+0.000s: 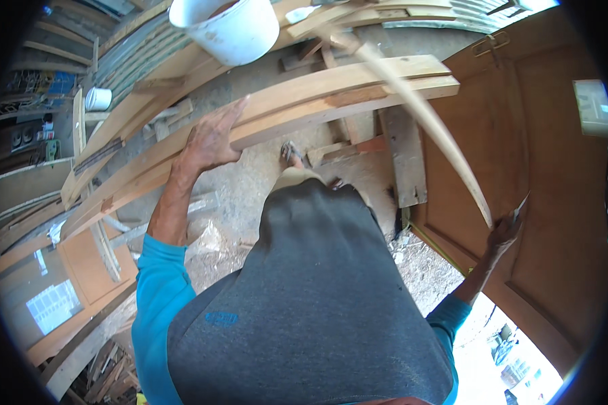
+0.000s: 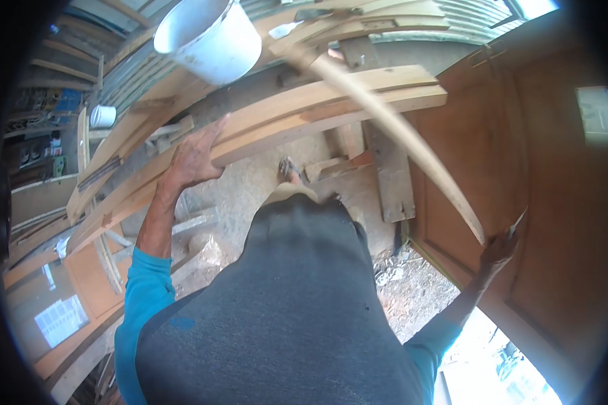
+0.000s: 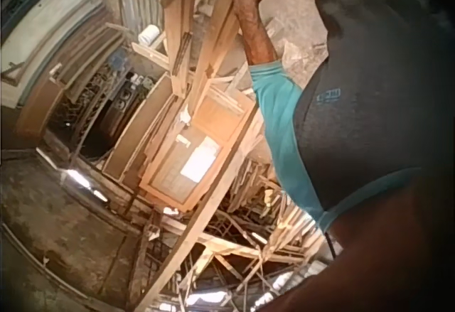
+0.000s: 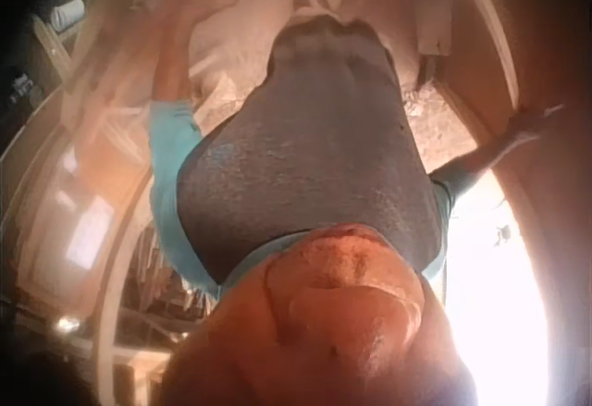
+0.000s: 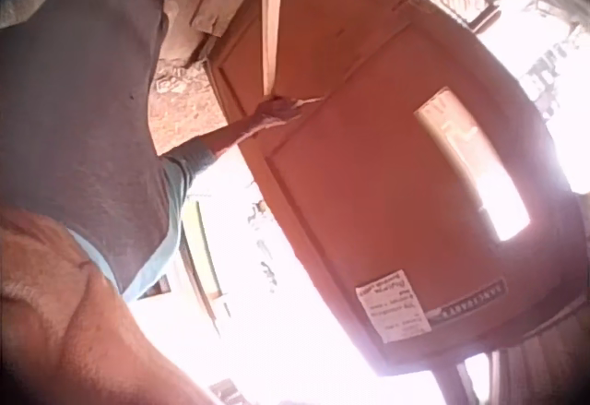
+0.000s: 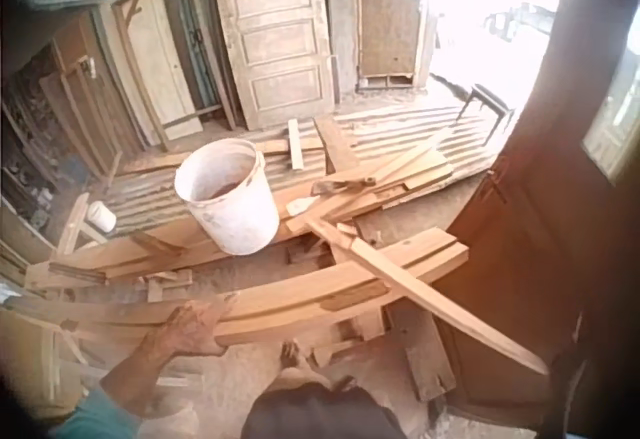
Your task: The person applies wood filler to gaps in curved wooden components using a putty knife and a bottle of adhesive, smoothing the mixture into the joints by hand and with the tool.
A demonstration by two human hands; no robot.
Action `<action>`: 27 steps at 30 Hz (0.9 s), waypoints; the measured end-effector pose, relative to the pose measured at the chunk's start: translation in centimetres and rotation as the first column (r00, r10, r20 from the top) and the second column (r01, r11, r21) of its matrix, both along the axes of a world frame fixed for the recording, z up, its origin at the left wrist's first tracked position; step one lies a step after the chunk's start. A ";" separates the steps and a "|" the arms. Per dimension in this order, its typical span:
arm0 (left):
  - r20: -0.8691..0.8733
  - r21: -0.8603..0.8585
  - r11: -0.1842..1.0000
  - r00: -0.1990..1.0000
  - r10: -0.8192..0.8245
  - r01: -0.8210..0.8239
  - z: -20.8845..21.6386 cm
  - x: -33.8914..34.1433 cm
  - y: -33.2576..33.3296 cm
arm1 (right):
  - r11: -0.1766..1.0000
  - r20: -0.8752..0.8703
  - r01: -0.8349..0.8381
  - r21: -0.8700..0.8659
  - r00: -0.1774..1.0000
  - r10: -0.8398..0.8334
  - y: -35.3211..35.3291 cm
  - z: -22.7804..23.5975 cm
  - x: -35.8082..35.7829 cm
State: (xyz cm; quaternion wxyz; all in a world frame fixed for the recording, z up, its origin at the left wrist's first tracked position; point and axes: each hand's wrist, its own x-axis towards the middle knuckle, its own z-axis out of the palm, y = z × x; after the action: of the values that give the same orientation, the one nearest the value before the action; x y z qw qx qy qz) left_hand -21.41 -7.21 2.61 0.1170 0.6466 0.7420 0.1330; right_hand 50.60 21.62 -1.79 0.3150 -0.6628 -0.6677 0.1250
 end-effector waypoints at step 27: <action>-0.004 -0.132 0.988 0.996 0.086 -0.086 -0.2 1.2 -0.5 | 0.979 0.127 -0.163 0.124 0.981 0.147 29.9 2.7 -46.9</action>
State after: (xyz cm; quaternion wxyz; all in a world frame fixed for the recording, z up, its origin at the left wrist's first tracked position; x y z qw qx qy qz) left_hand -20.18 -7.70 2.38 0.1540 0.6047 0.7763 0.0891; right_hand 3.67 51.56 0.89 0.3081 -0.5924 -0.7416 0.0649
